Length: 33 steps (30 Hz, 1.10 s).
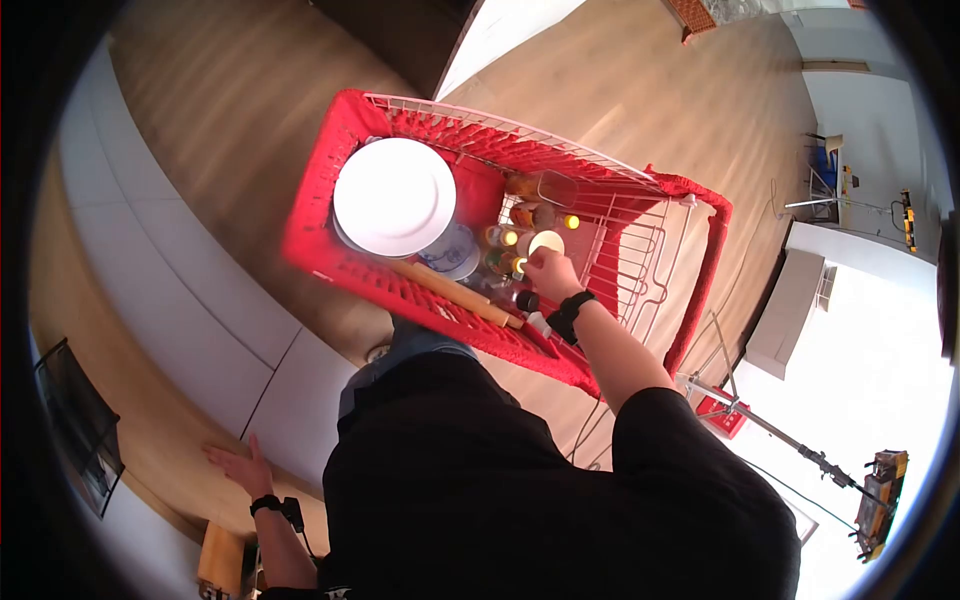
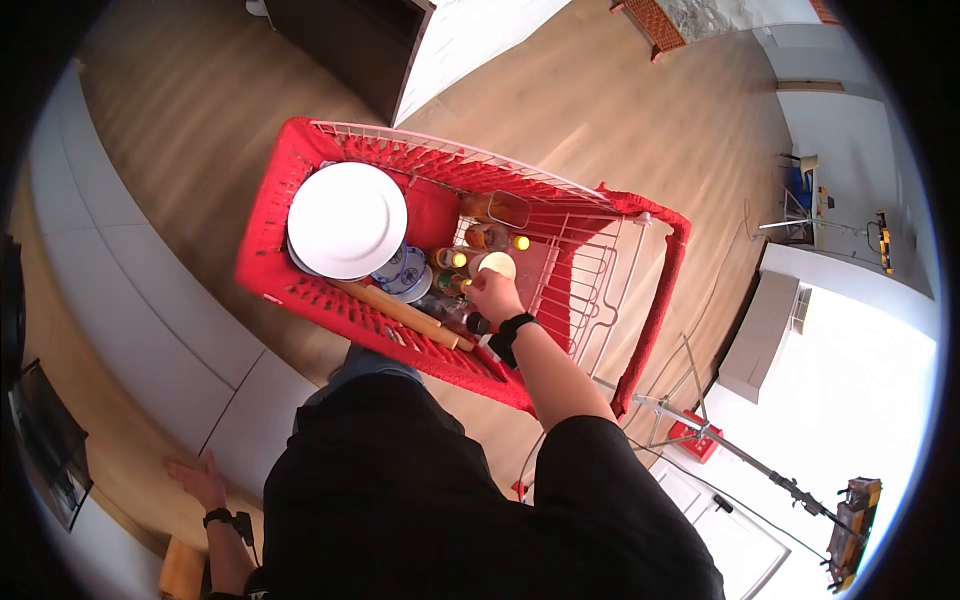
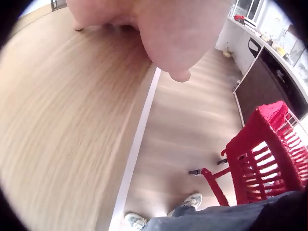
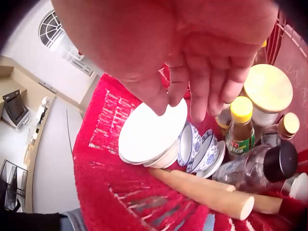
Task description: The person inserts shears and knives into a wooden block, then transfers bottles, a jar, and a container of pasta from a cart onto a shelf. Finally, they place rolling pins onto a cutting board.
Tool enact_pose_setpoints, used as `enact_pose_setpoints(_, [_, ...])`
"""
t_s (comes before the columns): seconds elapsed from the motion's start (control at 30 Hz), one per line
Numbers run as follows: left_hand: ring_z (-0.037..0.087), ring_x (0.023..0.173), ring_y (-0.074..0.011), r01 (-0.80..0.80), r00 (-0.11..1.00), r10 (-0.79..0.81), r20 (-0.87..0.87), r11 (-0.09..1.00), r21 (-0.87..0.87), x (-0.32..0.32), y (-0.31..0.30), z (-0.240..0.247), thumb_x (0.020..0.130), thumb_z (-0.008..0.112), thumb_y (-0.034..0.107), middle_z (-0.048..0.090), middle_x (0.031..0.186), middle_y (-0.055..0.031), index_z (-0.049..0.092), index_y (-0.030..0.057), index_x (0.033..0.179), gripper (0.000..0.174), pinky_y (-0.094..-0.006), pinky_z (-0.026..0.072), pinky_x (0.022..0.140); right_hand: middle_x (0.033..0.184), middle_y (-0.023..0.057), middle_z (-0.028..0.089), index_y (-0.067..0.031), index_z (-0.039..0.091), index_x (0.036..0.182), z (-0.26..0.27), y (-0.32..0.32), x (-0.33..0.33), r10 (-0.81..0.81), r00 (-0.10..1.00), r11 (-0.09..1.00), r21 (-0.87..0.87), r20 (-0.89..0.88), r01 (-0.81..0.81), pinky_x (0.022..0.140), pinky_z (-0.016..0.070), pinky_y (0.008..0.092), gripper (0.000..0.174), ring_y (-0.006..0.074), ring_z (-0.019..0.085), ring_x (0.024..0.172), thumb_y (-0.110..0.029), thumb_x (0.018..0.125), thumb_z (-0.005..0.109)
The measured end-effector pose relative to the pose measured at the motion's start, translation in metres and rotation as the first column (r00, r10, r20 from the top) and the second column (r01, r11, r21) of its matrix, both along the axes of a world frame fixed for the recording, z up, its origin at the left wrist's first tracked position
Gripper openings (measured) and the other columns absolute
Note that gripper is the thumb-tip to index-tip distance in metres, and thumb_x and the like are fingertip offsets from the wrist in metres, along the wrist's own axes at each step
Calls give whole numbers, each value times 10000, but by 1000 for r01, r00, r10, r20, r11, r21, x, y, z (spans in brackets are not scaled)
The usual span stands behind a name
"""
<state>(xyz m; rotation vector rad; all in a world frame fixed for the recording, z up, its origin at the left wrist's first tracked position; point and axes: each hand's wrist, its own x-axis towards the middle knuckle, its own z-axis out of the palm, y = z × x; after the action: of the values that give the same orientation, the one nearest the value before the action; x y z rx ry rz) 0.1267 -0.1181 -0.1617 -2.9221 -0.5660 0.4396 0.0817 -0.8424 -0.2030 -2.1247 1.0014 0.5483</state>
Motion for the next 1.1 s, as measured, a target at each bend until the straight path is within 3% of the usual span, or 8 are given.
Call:
enact_pose_setpoints(0.17, [101,1568,-429,-35,999,36,-30,999,23,1,-2,0,933,650,605,46,1710,-228,-22,11,1635,1139,-654,205,1201,945,202,744,-25,710,1011,-8,-48,-10,-47,997,956,-288,54,60,837,572,457,283,385,721,928,-260,855,728])
enact_pose_setpoints(0.23, [99,1566,-441,-25,1000,25,-14,999,25,-1,7,-5,935,654,594,35,1711,-227,-22,20,1638,1132,-661,197,1201,951,194,750,-21,729,996,-21,-66,-18,-133,991,909,-396,24,131,839,570,449,343,368,727,931,-327,843,750])
enact_pose_setpoints(0.43, [100,1560,-458,53,999,-53,-6,998,41,-4,18,-10,932,649,605,33,1707,-242,-9,-7,1630,1138,-641,187,1214,969,216,744,-31,696,1016,-60,-87,-27,-344,937,828,-489,-57,274,889,573,463,412,388,721,985,-395,832,760])
enact_pose_setpoints(0.57, [94,1563,-449,120,992,-121,24,992,45,-11,36,-19,922,649,632,30,1700,-264,14,-43,1620,1160,-616,190,1224,1132,239,710,3,645,1126,-74,-76,-29,-183,976,916,-381,-121,125,951,552,479,472,412,671,1100,-318,802,766])
enact_pose_setpoints(0.63, [80,1568,-437,131,988,-126,93,990,-53,-10,41,-19,914,646,656,32,1694,-279,24,-71,1610,1183,-588,186,1236,1124,239,710,8,644,1134,-65,-65,-25,-130,980,945,-318,-152,76,970,540,481,468,405,665,1110,-288,790,756])
enact_pose_setpoints(0.87, [56,1568,-436,96,995,-96,-1,995,6,2,15,-2,920,633,663,45,1690,-285,10,-93,1599,1192,-554,137,1261,1073,223,743,-27,716,1119,-49,-39,-46,-13,982,992,-125,-186,-11,954,555,460,430,395,706,1038,-328,816,753])
enact_pose_setpoints(1.0, [58,1566,-444,191,980,-193,58,981,43,-6,40,-19,944,615,638,50,1685,-297,17,-102,1595,1152,-543,147,1262,1066,219,744,-25,700,1130,-41,-17,-61,51,981,999,6,-189,-50,939,561,469,448,391,712,1021,-390,871,724])
enact_pose_setpoints(1.1, [62,1566,-444,225,972,-230,55,971,80,-11,50,-27,950,615,626,55,1682,-302,23,-107,1592,1140,-542,163,1259,1092,235,732,-6,655,1163,-52,-2,-67,152,939,981,-66,-308,-180,928,564,485,508,399,710,1025,-422,881,722])
